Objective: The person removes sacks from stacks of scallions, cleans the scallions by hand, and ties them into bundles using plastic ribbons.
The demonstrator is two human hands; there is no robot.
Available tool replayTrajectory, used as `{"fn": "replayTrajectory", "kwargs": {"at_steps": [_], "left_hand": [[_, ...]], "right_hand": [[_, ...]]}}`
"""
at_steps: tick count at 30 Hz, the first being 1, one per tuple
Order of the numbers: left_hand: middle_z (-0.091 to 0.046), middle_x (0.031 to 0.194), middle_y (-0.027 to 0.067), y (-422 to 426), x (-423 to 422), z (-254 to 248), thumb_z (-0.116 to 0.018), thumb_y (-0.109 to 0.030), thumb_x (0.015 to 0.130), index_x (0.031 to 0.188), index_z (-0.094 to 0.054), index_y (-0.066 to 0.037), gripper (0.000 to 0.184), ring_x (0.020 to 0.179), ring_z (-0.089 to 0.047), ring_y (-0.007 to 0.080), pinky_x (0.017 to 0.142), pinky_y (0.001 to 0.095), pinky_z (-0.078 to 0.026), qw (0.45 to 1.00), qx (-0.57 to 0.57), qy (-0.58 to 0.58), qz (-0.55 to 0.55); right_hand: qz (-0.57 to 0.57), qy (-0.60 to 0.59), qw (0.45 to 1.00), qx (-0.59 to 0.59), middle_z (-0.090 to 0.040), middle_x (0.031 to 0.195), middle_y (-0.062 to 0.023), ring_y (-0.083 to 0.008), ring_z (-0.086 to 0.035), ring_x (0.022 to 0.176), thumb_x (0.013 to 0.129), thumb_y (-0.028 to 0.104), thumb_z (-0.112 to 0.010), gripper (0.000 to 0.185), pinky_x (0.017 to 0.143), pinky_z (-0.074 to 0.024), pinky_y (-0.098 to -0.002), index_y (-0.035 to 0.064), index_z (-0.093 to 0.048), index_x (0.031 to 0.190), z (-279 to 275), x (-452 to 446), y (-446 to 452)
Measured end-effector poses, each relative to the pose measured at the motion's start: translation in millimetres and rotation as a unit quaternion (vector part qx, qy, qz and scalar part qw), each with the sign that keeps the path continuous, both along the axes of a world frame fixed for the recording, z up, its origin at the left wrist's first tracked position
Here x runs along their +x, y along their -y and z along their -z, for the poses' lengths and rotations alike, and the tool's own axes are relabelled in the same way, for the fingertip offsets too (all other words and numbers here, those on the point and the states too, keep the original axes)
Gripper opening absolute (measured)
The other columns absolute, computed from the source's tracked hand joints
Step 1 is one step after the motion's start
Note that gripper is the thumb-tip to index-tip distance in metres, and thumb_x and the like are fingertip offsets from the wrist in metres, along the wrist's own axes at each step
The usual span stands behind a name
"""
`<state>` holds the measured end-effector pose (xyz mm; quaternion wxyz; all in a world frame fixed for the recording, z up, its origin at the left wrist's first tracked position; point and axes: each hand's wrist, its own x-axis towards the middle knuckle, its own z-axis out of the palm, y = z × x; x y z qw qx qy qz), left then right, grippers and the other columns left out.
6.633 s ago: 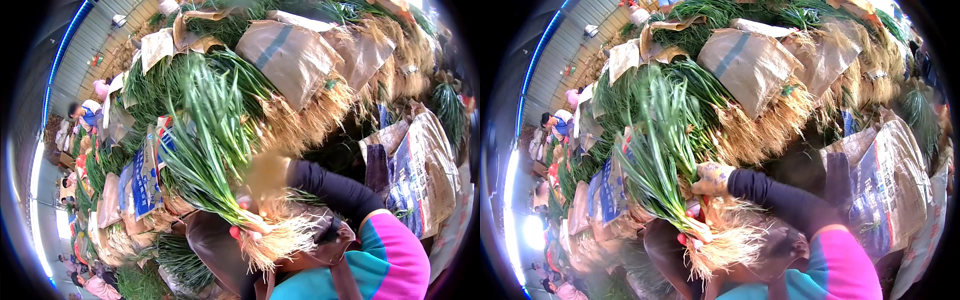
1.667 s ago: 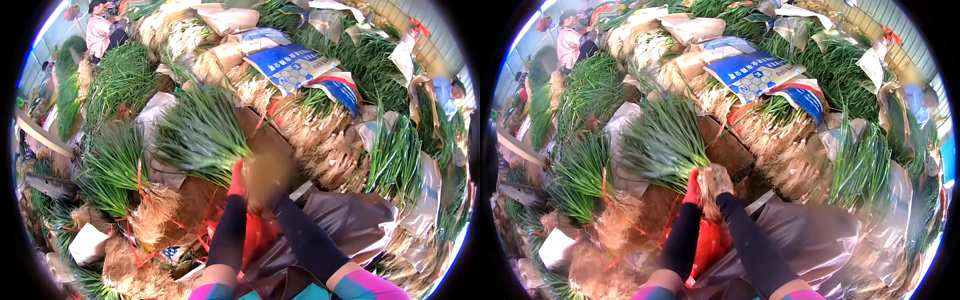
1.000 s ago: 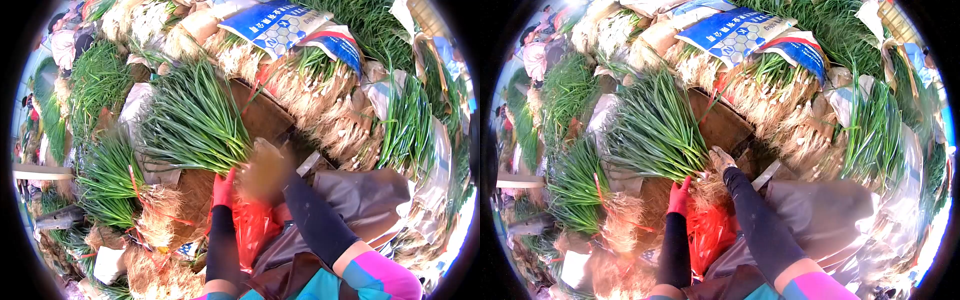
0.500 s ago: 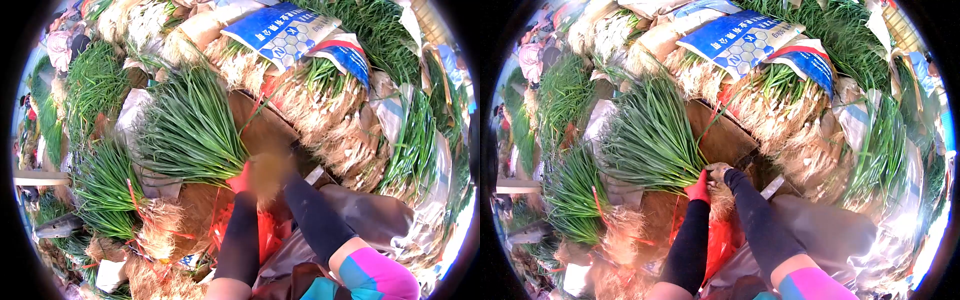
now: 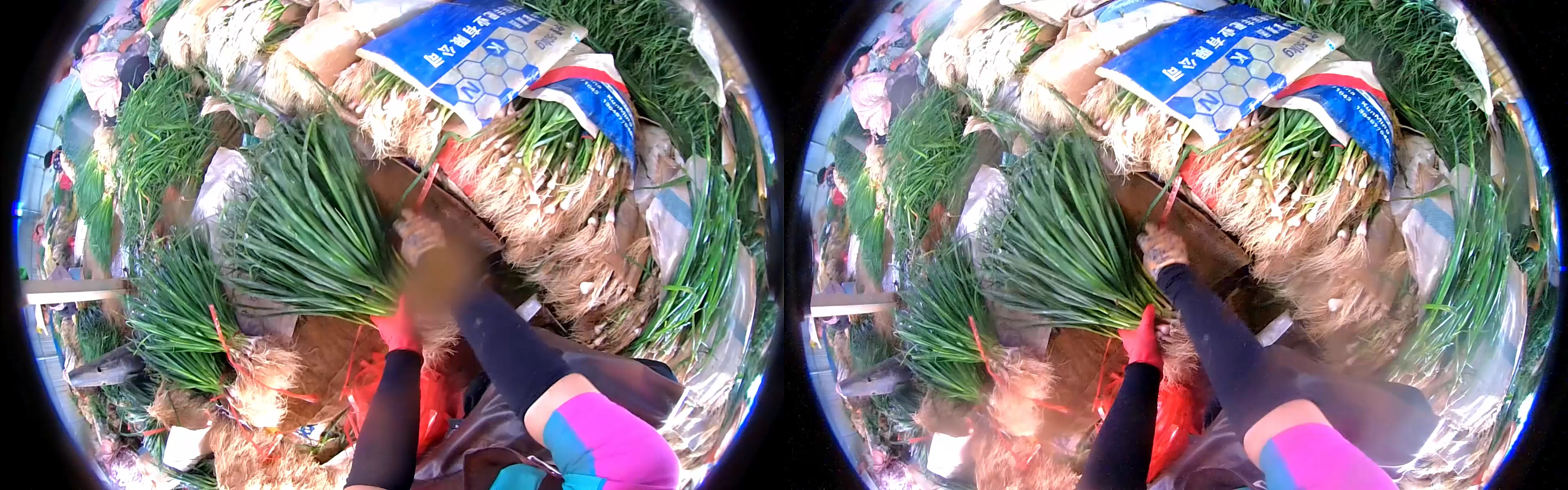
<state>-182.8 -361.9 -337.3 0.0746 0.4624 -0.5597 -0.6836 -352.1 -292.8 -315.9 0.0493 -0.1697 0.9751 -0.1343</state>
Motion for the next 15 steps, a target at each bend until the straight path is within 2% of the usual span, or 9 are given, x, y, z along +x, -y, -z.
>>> {"fn": "replayTrajectory", "kwargs": {"at_steps": [1, 2, 4, 8, 9, 11, 12, 14, 15], "left_hand": [[-0.061, 0.087, 0.0088, 2, 7, 15, -0.067, -0.007, 0.079, 0.117, -0.044, -0.002, 0.045, 0.057, -0.057, 0.0171, 0.048, 0.0276, -0.045, 1.0, -0.004, 0.005, 0.001], [-0.061, 0.085, 0.0085, 1, 2, 3, -0.067, -0.007, 0.078, 0.116, -0.044, -0.002, 0.044, 0.055, -0.057, 0.0167, 0.046, 0.0272, -0.045, 1.0, 0.003, -0.014, -0.002], [-0.061, 0.082, 0.0078, -2, -4, -17, -0.069, -0.007, 0.078, 0.114, -0.045, -0.002, 0.043, 0.051, -0.055, 0.0158, 0.041, 0.0265, -0.043, 0.999, 0.025, -0.042, 0.0], [-0.057, 0.113, 0.0113, 9, 9, -36, -0.071, -0.022, 0.077, 0.126, -0.039, 0.002, 0.063, 0.094, -0.056, 0.0189, 0.078, 0.0322, -0.046, 0.997, -0.012, 0.041, 0.062], [-0.054, 0.118, 0.0159, 13, 14, -54, -0.072, -0.029, 0.077, 0.127, -0.036, 0.004, 0.07, 0.103, -0.054, 0.0216, 0.086, 0.033, -0.044, 0.995, 0.062, -0.011, 0.077], [-0.054, 0.117, 0.0057, 56, 39, -67, -0.061, -0.034, 0.087, 0.131, -0.037, 0.0, 0.061, 0.094, -0.055, 0.0168, 0.077, 0.0323, -0.047, 0.972, 0.106, 0.111, 0.175], [-0.057, 0.112, 0.0046, 68, 56, -71, -0.055, -0.041, 0.089, 0.127, -0.045, -0.003, 0.055, 0.091, -0.055, 0.0176, 0.077, 0.0333, -0.047, 0.977, 0.139, 0.068, 0.144], [-0.062, 0.103, 0.0109, 107, 94, -25, -0.059, -0.036, 0.085, 0.116, -0.057, -0.006, 0.044, 0.087, -0.061, 0.0242, 0.074, 0.0377, -0.048, 0.934, -0.285, 0.063, 0.205], [-0.064, 0.1, 0.014, 121, 106, -8, -0.061, -0.033, 0.082, 0.112, -0.06, -0.008, 0.04, 0.085, -0.062, 0.0281, 0.072, 0.0392, -0.049, 0.821, -0.516, 0.081, 0.23]], "right_hand": [[0.039, 0.009, 0.999, 0.021, -0.063, 0.095, -0.0111, -0.0265, -0.063, 0.079, 0.089, 0.025, -0.041, 0.028, 0.067, -0.0486, -0.0396, 0.0069, -0.06, 0.099, -22, -10, -10], [0.011, -0.052, 0.984, 0.172, -0.062, 0.082, -0.0082, -0.0251, -0.061, 0.07, 0.09, 0.027, -0.041, 0.028, 0.059, -0.0453, -0.0421, 0.0067, -0.059, 0.097, -31, -11, -20], [-0.069, 0.039, 0.979, 0.187, -0.064, 0.094, -0.0127, -0.0276, -0.063, 0.082, 0.089, 0.025, -0.043, 0.027, 0.067, -0.0483, -0.0415, 0.0083, -0.062, 0.096, -23, -30, -42], [-0.187, 0.205, 0.944, 0.177, -0.064, 0.099, -0.0162, -0.0299, -0.061, 0.093, 0.087, 0.028, -0.046, 0.029, 0.082, -0.0468, -0.04, 0.0075, -0.066, 0.092, -37, -22, -74], [-0.212, 0.236, 0.93, 0.184, -0.065, 0.097, -0.0151, -0.0299, -0.06, 0.093, 0.087, 0.029, -0.047, 0.029, 0.084, -0.0457, -0.0392, 0.0077, -0.066, 0.092, -43, -19, -77], [-0.276, 0.239, 0.917, 0.159, -0.066, 0.094, -0.0125, -0.0297, -0.06, 0.092, 0.087, 0.03, -0.048, 0.029, 0.085, -0.0448, -0.038, 0.0088, -0.067, 0.091, -45, -16, -85], [-0.248, 0.301, 0.899, 0.198, -0.063, 0.108, -0.0118, -0.0287, -0.06, 0.099, 0.089, 0.032, -0.046, 0.034, 0.089, -0.0445, -0.0391, 0.0076, -0.066, 0.101, -79, -15, -77], [-0.218, 0.294, 0.908, 0.203, -0.062, 0.109, -0.0121, -0.0279, -0.059, 0.1, 0.088, 0.032, -0.047, 0.034, 0.089, -0.0446, -0.0389, 0.0069, -0.066, 0.101, -81, -16, -79], [-0.202, 0.291, 0.912, 0.206, -0.062, 0.109, -0.0123, -0.0274, -0.059, 0.1, 0.088, 0.033, -0.048, 0.035, 0.089, -0.0446, -0.0388, 0.0065, -0.066, 0.101, -82, -17, -80]]}}
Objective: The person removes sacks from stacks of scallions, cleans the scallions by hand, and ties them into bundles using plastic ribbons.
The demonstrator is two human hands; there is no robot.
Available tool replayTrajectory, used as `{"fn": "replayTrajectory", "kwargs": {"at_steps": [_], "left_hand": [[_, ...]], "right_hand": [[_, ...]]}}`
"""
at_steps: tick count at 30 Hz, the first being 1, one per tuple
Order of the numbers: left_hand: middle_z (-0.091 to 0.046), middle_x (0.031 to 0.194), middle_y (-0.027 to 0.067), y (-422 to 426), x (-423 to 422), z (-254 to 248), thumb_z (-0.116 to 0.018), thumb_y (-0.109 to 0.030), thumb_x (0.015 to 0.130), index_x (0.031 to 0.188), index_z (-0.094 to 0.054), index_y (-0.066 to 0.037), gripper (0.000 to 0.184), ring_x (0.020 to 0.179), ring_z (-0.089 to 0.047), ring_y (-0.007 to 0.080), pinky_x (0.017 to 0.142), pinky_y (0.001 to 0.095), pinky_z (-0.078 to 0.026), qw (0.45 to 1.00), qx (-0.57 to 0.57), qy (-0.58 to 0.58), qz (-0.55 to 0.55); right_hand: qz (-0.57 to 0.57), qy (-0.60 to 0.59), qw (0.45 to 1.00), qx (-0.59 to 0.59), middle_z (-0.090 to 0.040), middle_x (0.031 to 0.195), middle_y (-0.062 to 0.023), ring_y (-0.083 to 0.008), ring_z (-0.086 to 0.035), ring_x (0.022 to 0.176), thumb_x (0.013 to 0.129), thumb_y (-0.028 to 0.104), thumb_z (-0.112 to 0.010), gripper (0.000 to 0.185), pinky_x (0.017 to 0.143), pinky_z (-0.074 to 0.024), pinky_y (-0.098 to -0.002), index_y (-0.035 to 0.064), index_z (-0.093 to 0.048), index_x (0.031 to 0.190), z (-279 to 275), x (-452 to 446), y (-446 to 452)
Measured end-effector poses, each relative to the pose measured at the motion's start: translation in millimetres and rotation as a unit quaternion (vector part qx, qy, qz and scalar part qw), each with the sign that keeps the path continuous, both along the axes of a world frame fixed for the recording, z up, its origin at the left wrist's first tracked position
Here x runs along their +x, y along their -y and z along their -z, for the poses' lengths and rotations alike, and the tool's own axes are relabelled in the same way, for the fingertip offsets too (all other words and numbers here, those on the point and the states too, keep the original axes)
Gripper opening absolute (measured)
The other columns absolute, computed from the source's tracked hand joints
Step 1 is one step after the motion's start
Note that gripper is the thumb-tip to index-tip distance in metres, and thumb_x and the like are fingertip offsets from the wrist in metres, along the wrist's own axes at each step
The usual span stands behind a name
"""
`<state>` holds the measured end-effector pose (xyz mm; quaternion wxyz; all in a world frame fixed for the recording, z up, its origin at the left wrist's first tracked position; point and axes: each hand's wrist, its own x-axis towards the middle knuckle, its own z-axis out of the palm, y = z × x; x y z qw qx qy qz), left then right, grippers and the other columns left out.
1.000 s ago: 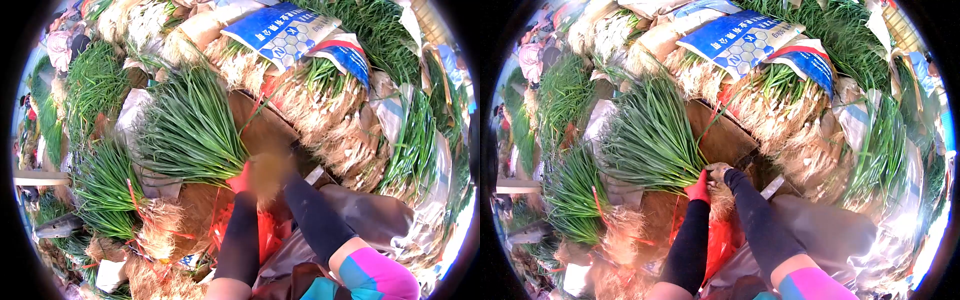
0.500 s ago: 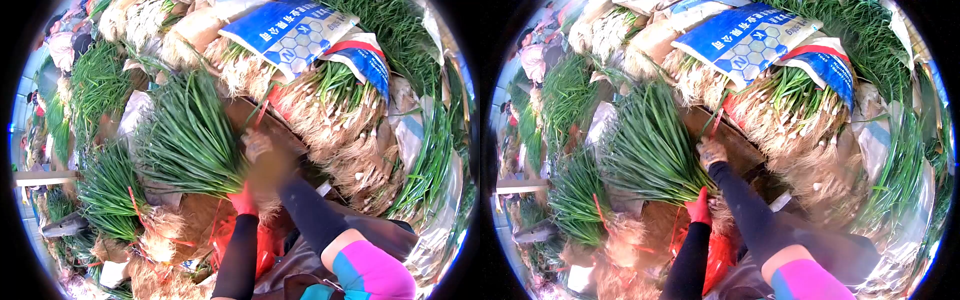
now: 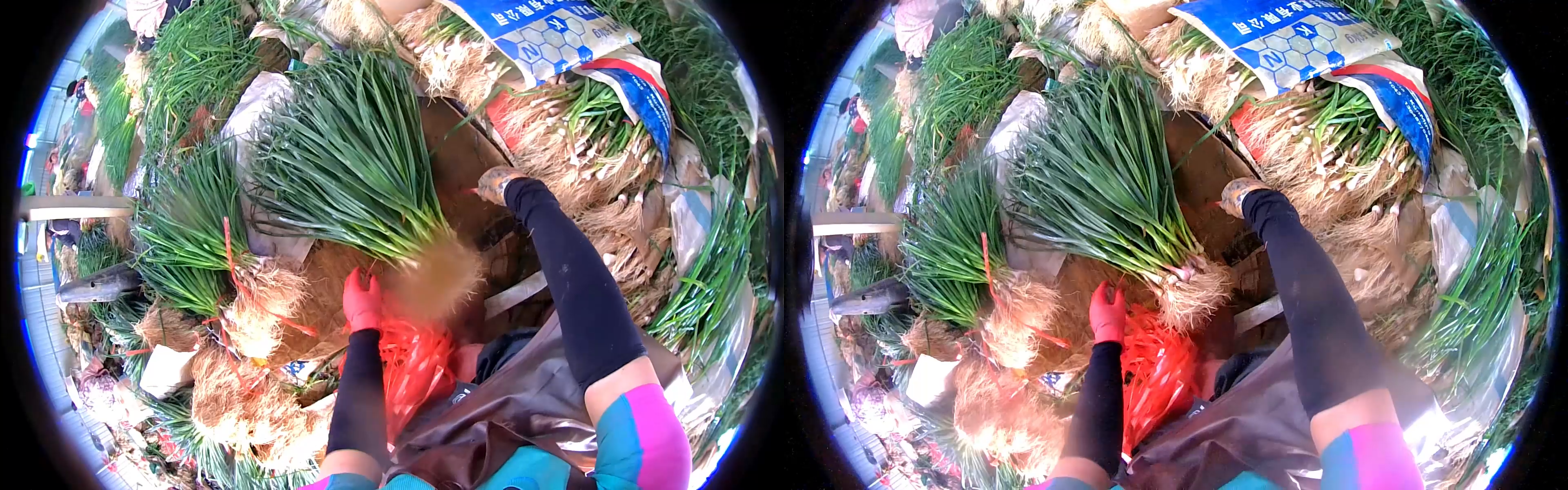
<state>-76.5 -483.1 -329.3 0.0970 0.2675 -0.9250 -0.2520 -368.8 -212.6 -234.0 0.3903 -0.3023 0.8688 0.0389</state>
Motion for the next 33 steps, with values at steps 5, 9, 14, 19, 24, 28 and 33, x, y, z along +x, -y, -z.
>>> {"fn": "replayTrajectory", "kwargs": {"at_steps": [5, 9, 14, 19, 24, 28, 33], "left_hand": [[-0.064, 0.09, 0.0194, 23, -22, -41, -0.054, -0.025, 0.081, 0.101, -0.064, -0.009, 0.027, 0.085, -0.062, 0.0349, 0.074, 0.0433, -0.051, 0.914, -0.03, 0.38, 0.135], [-0.063, 0.088, 0.0209, 34, -17, -36, -0.054, -0.029, 0.079, 0.087, -0.067, -0.005, 0.028, 0.085, -0.062, 0.0362, 0.073, 0.044, -0.05, 0.921, 0.066, 0.363, 0.126], [-0.063, 0.087, 0.0226, 39, -14, -19, -0.053, -0.033, 0.079, 0.084, -0.066, -0.003, 0.033, 0.087, -0.061, 0.0375, 0.076, 0.0446, -0.048, 0.914, 0.1, 0.368, 0.138], [-0.062, 0.075, 0.0235, 45, -24, -51, -0.056, -0.029, 0.078, 0.082, -0.064, 0.002, 0.032, 0.075, -0.062, 0.0366, 0.069, 0.0419, -0.048, 0.949, 0.058, 0.273, 0.145], [-0.058, 0.062, 0.0059, 54, -43, -84, -0.056, -0.024, 0.083, 0.078, -0.065, -0.001, 0.025, 0.058, -0.054, 0.0146, 0.055, 0.029, -0.042, 0.904, 0.305, 0.272, 0.126], [-0.061, 0.068, 0.0143, 31, -85, -138, -0.054, -0.026, 0.083, 0.079, -0.065, -0.003, 0.025, 0.065, -0.06, 0.0259, 0.062, 0.0356, -0.046, 0.897, 0.322, 0.221, 0.206], [-0.06, 0.078, 0.0188, 13, -130, -144, -0.051, -0.023, 0.081, 0.078, -0.061, -0.002, 0.023, 0.073, -0.055, 0.0364, 0.067, 0.0394, -0.044, 0.886, 0.143, 0.163, 0.411]], "right_hand": [[0.117, -0.073, 0.99, 0.002, -0.061, 0.111, -0.0148, -0.0315, -0.058, 0.104, 0.087, 0.034, -0.05, 0.04, 0.092, -0.0444, -0.0391, 0.0023, -0.062, 0.108, 3, -9, -11], [0.248, 0.101, 0.942, -0.204, -0.065, 0.092, -0.0034, -0.0166, -0.059, 0.074, 0.085, 0.032, -0.056, 0.034, 0.07, -0.0497, -0.0294, 0.0094, -0.061, 0.11, -42, -4, 4], [0.391, 0.35, 0.746, -0.41, -0.065, 0.088, 0.0012, -0.0101, -0.057, 0.068, 0.086, 0.03, -0.06, 0.021, 0.067, -0.0493, -0.0281, 0.0108, -0.065, 0.095, -46, 29, 57], [0.406, 0.327, 0.754, -0.399, -0.065, 0.087, 0.0021, -0.0093, -0.058, 0.066, 0.087, 0.033, -0.059, 0.022, 0.065, -0.0488, -0.0293, 0.012, -0.066, 0.09, -34, 46, 74], [0.329, 0.299, 0.81, -0.383, -0.067, 0.09, -0.0002, -0.0104, -0.06, 0.071, 0.086, 0.03, -0.06, 0.024, 0.068, -0.0491, -0.0265, 0.008, -0.068, 0.091, -26, 58, 80], [0.076, 0.065, 0.948, -0.302, -0.065, 0.096, -0.0143, -0.0259, -0.062, 0.095, 0.078, 0.033, -0.063, 0.029, 0.087, -0.0461, -0.038, 0.0105, -0.067, 0.095, -23, 102, 117], [-0.004, -0.087, 0.975, -0.204, -0.06, 0.106, -0.0145, -0.0301, -0.061, 0.096, 0.083, 0.02, -0.055, 0.021, 0.084, -0.0478, -0.0385, 0.0083, -0.062, 0.099, -10, 122, 130]]}}
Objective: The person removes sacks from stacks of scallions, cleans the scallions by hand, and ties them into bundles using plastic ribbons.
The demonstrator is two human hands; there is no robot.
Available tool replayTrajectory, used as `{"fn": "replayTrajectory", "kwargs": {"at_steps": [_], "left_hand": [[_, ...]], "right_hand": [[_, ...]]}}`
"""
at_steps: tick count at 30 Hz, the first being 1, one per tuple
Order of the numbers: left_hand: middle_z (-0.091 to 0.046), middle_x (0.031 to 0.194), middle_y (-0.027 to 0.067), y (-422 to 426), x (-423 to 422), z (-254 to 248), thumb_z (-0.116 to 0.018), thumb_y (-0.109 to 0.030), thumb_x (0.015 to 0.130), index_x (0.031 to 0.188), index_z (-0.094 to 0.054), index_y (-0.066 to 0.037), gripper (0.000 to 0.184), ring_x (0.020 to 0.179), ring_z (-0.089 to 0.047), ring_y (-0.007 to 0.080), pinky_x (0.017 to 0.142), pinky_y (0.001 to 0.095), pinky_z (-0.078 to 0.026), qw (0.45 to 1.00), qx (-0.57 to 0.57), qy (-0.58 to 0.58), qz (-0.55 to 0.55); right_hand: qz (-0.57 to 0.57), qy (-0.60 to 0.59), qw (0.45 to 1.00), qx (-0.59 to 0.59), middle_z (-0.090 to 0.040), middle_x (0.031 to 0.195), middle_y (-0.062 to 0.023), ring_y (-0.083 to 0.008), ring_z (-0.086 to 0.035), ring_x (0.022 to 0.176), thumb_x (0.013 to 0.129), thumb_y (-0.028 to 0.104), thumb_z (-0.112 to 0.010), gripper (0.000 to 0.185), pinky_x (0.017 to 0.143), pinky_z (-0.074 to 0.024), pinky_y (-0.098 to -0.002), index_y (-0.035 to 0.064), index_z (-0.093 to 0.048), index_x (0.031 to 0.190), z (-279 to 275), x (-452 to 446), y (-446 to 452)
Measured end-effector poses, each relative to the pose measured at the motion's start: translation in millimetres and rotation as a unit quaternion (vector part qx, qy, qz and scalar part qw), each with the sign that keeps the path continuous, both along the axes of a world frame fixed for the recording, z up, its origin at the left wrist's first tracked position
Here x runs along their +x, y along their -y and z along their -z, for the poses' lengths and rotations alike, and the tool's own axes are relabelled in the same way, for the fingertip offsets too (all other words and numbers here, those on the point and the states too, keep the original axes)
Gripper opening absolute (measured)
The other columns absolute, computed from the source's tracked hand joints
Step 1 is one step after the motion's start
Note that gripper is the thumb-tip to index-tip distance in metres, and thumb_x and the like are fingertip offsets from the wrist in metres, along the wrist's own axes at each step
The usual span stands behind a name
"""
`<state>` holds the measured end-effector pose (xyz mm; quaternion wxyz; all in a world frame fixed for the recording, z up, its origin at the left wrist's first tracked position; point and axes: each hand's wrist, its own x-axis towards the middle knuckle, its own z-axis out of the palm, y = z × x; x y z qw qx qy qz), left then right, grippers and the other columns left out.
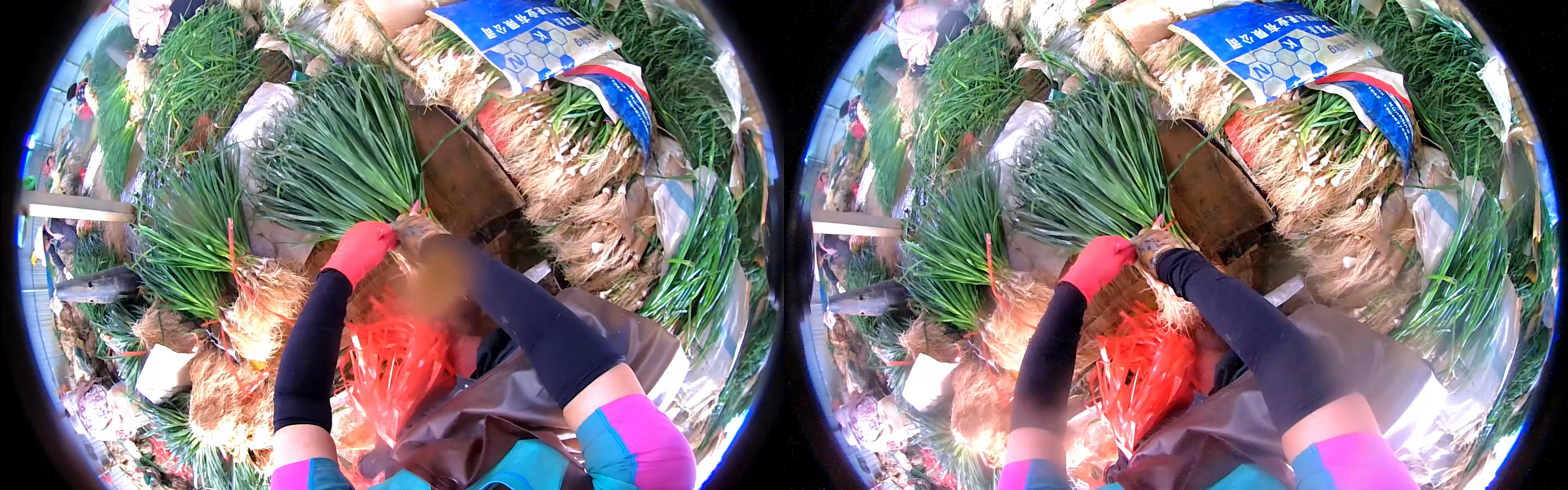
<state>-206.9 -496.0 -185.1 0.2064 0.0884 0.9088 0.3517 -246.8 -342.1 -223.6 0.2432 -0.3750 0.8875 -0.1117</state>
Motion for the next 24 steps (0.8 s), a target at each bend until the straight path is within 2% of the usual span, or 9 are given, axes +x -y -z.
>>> {"fn": "replayTrajectory", "kwargs": {"at_steps": [4, 7, 11, 14, 15, 16, 17, 20, 24], "left_hand": [[-0.056, 0.071, 0.0194, -14, -12, -25, -0.055, -0.029, 0.082, 0.076, -0.061, 0.001, 0.031, 0.067, -0.054, 0.0312, 0.065, 0.0374, -0.043, 0.988, 0.078, 0.07, -0.114], [-0.055, 0.067, 0.0185, -7, 3, -2, -0.057, -0.036, 0.083, 0.074, -0.061, 0.004, 0.04, 0.061, -0.052, 0.0245, 0.061, 0.0355, -0.042, 0.97, -0.025, 0.061, -0.234], [-0.062, 0.089, -0.001, -32, 37, 80, -0.059, -0.042, 0.086, 0.098, -0.063, -0.004, 0.04, 0.077, -0.054, 0.0096, 0.065, 0.0252, -0.044, 0.883, 0.268, 0.18, -0.34], [-0.06, 0.114, 0.0032, -93, 19, 55, -0.058, -0.035, 0.088, 0.12, -0.053, -0.009, 0.042, 0.102, -0.055, 0.0173, 0.09, 0.0303, -0.044, 0.536, 0.701, 0.259, -0.392], [-0.059, 0.106, 0.0045, -111, 9, 60, -0.055, -0.03, 0.088, 0.115, -0.054, -0.008, 0.036, 0.096, -0.055, 0.0191, 0.084, 0.0319, -0.044, 0.747, 0.573, 0.056, -0.331], [-0.058, 0.099, 0.0057, -124, -2, 67, -0.053, -0.025, 0.088, 0.111, -0.055, -0.006, 0.03, 0.089, -0.054, 0.021, 0.079, 0.0336, -0.043, 0.878, 0.385, -0.156, -0.237], [-0.057, 0.1, 0.0056, -132, -4, 68, -0.053, -0.025, 0.088, 0.112, -0.054, -0.007, 0.03, 0.09, -0.054, 0.0209, 0.08, 0.0336, -0.043, 0.888, 0.346, -0.211, -0.218], [-0.057, 0.105, 0.0055, -148, 8, 68, -0.052, -0.025, 0.089, 0.117, -0.052, -0.008, 0.032, 0.093, -0.054, 0.0205, 0.082, 0.0337, -0.043, 0.83, 0.48, -0.052, -0.278], [-0.055, 0.112, 0.0054, -161, 26, 84, -0.051, -0.024, 0.09, 0.122, -0.048, -0.009, 0.035, 0.098, -0.054, 0.02, 0.086, 0.0339, -0.043, 0.788, 0.521, 0.032, -0.327]], "right_hand": [[0.08, 0.047, 0.995, 0.024, -0.062, 0.104, -0.0127, -0.0298, -0.063, 0.093, 0.086, 0.02, -0.05, 0.022, 0.078, -0.0502, -0.0377, 0.0063, -0.063, 0.097, -33, -12, -7], [0.131, 0.03, 0.99, -0.04, -0.063, 0.102, -0.0122, -0.0288, -0.063, 0.09, 0.089, 0.037, -0.047, 0.036, 0.079, -0.0496, -0.0387, 0.0063, -0.064, 0.095, -5, -28, -14], [0.175, 0.045, 0.975, -0.126, -0.063, 0.101, -0.0122, -0.029, -0.061, 0.094, 0.09, 0.042, -0.041, 0.04, 0.084, -0.0472, -0.0388, 0.0112, -0.065, 0.1, -1, -48, -23], [0.126, -0.013, 0.985, -0.114, -0.064, 0.102, -0.0109, -0.0283, -0.059, 0.099, 0.091, 0.043, -0.039, 0.041, 0.088, -0.0447, -0.037, 0.0137, -0.065, 0.101, -30, -52, -22], [0.081, -0.011, 0.986, -0.144, -0.063, 0.099, -0.0105, -0.029, -0.059, 0.096, 0.089, 0.04, -0.044, 0.034, 0.086, -0.0451, -0.0384, 0.0154, -0.066, 0.099, -29, -54, -21], [0.058, -0.04, 0.979, -0.19, -0.063, 0.095, -0.0107, -0.0296, -0.06, 0.093, 0.088, 0.036, -0.047, 0.03, 0.085, -0.0457, -0.0391, 0.0151, -0.066, 0.097, -28, -57, -19], [0.034, -0.068, 0.969, -0.235, -0.063, 0.091, -0.0109, -0.0303, -0.06, 0.09, 0.087, 0.033, -0.049, 0.026, 0.083, -0.0463, -0.0398, 0.0147, -0.065, 0.096, -25, -57, -18], [0.025, -0.035, 0.864, -0.502, -0.061, 0.085, -0.0102, -0.0294, -0.059, 0.084, 0.077, 0.024, -0.06, 0.018, 0.075, -0.0479, -0.0398, 0.0108, -0.063, 0.089, -61, -41, -34], [-0.095, -0.123, 0.888, -0.433, -0.059, 0.087, -0.0111, -0.0292, -0.058, 0.086, 0.076, 0.016, -0.059, 0.016, 0.076, -0.0474, -0.039, 0.0082, -0.062, 0.09, -84, -36, -72]]}}
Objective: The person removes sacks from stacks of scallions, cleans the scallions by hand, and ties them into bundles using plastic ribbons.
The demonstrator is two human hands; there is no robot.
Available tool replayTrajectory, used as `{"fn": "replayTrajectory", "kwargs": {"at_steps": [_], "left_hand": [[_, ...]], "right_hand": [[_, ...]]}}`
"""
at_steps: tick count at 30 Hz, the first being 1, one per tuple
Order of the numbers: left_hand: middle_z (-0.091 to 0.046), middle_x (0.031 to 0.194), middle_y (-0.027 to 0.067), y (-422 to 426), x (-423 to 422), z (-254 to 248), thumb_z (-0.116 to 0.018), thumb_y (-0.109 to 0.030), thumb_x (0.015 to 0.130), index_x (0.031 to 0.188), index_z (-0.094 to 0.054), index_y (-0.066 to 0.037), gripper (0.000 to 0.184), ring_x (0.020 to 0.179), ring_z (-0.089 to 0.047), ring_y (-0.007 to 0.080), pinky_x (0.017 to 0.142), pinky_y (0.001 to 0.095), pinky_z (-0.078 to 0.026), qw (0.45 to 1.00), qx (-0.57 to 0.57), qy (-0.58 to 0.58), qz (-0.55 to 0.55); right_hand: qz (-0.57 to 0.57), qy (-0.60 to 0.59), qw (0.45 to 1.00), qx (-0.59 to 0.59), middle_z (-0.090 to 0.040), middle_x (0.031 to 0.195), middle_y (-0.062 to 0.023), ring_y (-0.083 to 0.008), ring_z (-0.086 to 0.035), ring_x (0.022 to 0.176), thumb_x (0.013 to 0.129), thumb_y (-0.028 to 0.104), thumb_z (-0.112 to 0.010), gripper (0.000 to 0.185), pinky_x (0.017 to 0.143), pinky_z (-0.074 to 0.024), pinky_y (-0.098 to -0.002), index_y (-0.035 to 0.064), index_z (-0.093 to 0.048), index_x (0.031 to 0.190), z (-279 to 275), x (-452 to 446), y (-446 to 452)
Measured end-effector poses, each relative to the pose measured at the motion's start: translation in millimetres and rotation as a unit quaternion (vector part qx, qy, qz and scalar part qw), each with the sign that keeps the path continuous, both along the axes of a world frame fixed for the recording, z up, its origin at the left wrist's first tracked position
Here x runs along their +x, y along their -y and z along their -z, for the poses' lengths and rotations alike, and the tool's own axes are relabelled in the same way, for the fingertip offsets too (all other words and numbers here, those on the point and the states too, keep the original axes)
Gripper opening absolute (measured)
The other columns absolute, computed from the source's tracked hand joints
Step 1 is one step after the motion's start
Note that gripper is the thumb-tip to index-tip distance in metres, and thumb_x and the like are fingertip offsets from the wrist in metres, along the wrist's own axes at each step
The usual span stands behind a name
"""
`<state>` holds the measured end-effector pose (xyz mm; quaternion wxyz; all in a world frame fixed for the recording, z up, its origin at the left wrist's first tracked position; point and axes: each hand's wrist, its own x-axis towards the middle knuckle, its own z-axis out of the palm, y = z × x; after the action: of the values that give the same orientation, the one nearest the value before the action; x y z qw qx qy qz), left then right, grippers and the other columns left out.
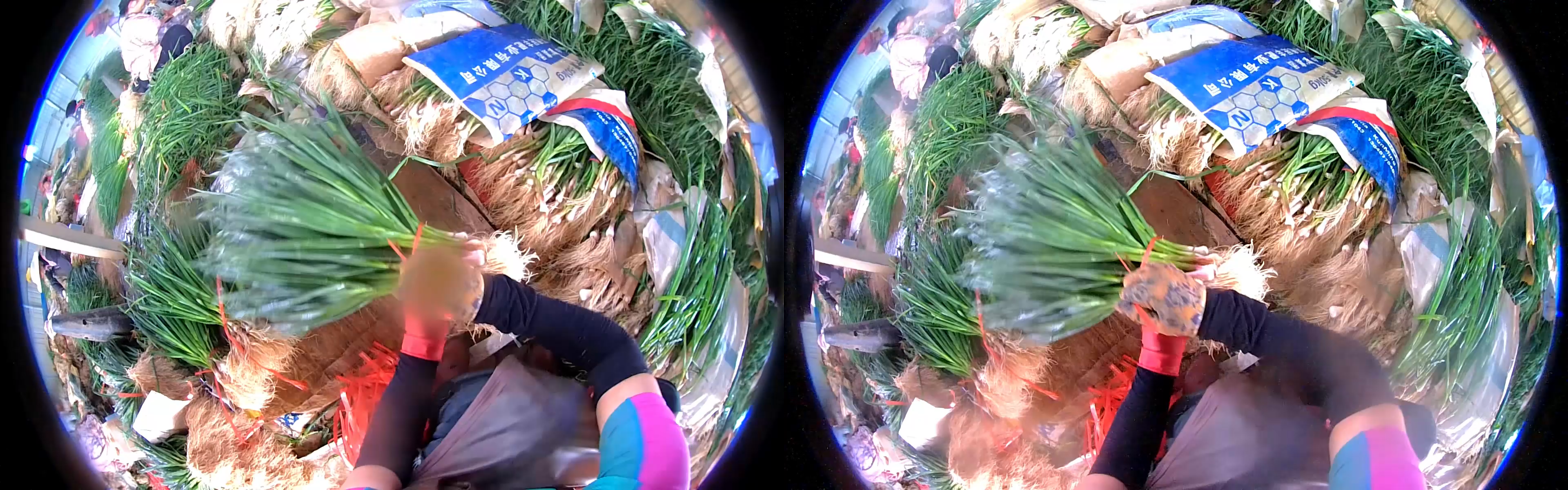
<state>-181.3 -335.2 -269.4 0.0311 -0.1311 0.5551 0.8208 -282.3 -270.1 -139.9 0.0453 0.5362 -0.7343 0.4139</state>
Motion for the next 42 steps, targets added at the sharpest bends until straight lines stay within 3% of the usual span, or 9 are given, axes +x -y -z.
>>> {"fn": "replayTrajectory", "kwargs": {"at_steps": [7, 9, 12, 21, 26, 29, 35, 39, 42], "left_hand": [[-0.056, 0.118, 0.0053, 48, 15, 76, -0.05, -0.022, 0.092, 0.13, -0.044, -0.011, 0.04, 0.1, -0.057, 0.0178, 0.087, 0.0338, -0.046, 0.93, 0.076, 0.318, 0.168], [-0.062, 0.1, 0.0058, 50, -3, 4, -0.05, -0.014, 0.091, 0.12, -0.052, -0.004, 0.031, 0.082, -0.06, 0.0129, 0.072, 0.0284, -0.049, 0.929, -0.273, 0.153, 0.196], [-0.063, 0.084, 0.0057, 32, -15, -67, -0.051, -0.004, 0.089, 0.11, -0.056, 0.001, 0.022, 0.072, -0.06, 0.0115, 0.063, 0.0235, -0.048, 0.97, -0.209, 0.069, -0.108], [-0.063, 0.075, 0.0044, 53, 27, 13, -0.05, -0.022, 0.094, 0.083, -0.061, -0.001, 0.026, 0.058, -0.055, 0.0098, 0.055, 0.0233, -0.045, 0.933, -0.339, 0.012, 0.118], [-0.065, 0.074, 0.0058, 50, -54, -34, -0.046, -0.018, 0.094, 0.082, -0.062, -0.002, 0.025, 0.049, -0.049, 0.0075, 0.043, 0.0204, -0.038, 0.969, -0.178, 0.163, 0.058], [-0.065, 0.073, 0.007, 53, -87, -40, -0.05, -0.018, 0.092, 0.084, -0.06, -0.002, 0.021, 0.045, -0.045, 0.0076, 0.04, 0.0203, -0.033, 0.964, -0.048, 0.243, 0.095], [-0.044, 0.062, -0.0049, 66, -76, -48, -0.051, -0.022, 0.093, 0.086, -0.057, -0.004, 0.02, 0.046, -0.034, 0.0028, 0.041, 0.0175, -0.025, 0.934, 0.012, 0.331, 0.136], [-0.044, 0.061, -0.0044, 57, -63, -42, -0.051, -0.022, 0.093, 0.085, -0.056, -0.004, 0.02, 0.043, -0.032, 0.0044, 0.04, 0.0194, -0.024, 0.948, 0.026, 0.303, 0.096], [-0.04, 0.057, -0.0042, 47, -58, -44, -0.049, -0.02, 0.094, 0.08, -0.055, -0.005, 0.021, 0.043, -0.032, 0.0051, 0.04, 0.0204, -0.024, 0.962, -0.013, 0.258, 0.084]], "right_hand": [[0.103, 0.361, 0.925, -0.058, -0.061, 0.075, -0.0058, -0.0179, -0.061, 0.078, 0.091, 0.024, -0.053, 0.022, 0.076, -0.0474, -0.0304, 0.0031, -0.061, 0.09, 133, -3, -25], [0.13, 0.256, 0.958, -0.028, -0.059, 0.069, -0.0034, -0.0133, -0.057, 0.07, 0.091, 0.027, -0.054, 0.028, 0.07, -0.0458, -0.027, 0.0028, -0.059, 0.078, 133, -7, -19], [0.131, 0.306, 0.942, -0.045, -0.057, 0.064, -0.0025, -0.0121, -0.055, 0.064, 0.091, 0.029, -0.054, 0.033, 0.064, -0.0435, -0.0269, 0.0033, -0.058, 0.071, 136, -7, -20], [0.071, 0.573, 0.816, -0.023, -0.062, 0.071, -0.0018, -0.0142, -0.061, 0.064, 0.088, 0.026, -0.056, 0.024, 0.059, -0.0473, -0.0281, 0.0032, -0.064, 0.085, 39, -97, -50], [0.134, -0.116, 0.977, -0.118, -0.063, 0.083, -0.0086, -0.0244, -0.063, 0.077, 0.081, 0.016, -0.053, 0.013, 0.069, -0.0524, -0.0354, 0.0086, -0.064, 0.078, 78, -51, -35], [0.14, 0.244, 0.886, 0.37, -0.061, 0.087, -0.0088, -0.0257, -0.061, 0.075, 0.077, 0.014, -0.051, 0.011, 0.064, -0.0513, -0.0358, 0.0077, -0.059, 0.082, 5, 18, -34], [0.18, 0.179, 0.961, 0.11, -0.057, 0.112, -0.0118, -0.0252, -0.057, 0.101, 0.079, 0.012, -0.054, 0.033, 0.083, -0.0485, -0.037, 0.0036, -0.055, 0.11, 84, 54, -47], [0.411, 0.441, 0.761, -0.238, -0.051, 0.125, -0.014, -0.0226, -0.052, 0.112, 0.089, 0.011, -0.047, 0.035, 0.097, -0.0408, -0.0348, 0.0017, -0.047, 0.123, 77, 29, -72], [0.139, 0.526, 0.829, -0.13, -0.042, 0.137, -0.0096, -0.0225, -0.043, 0.123, 0.094, 0.018, -0.041, 0.044, 0.102, -0.0354, -0.0325, 0.0052, -0.034, 0.136, 75, -10, -124]]}}
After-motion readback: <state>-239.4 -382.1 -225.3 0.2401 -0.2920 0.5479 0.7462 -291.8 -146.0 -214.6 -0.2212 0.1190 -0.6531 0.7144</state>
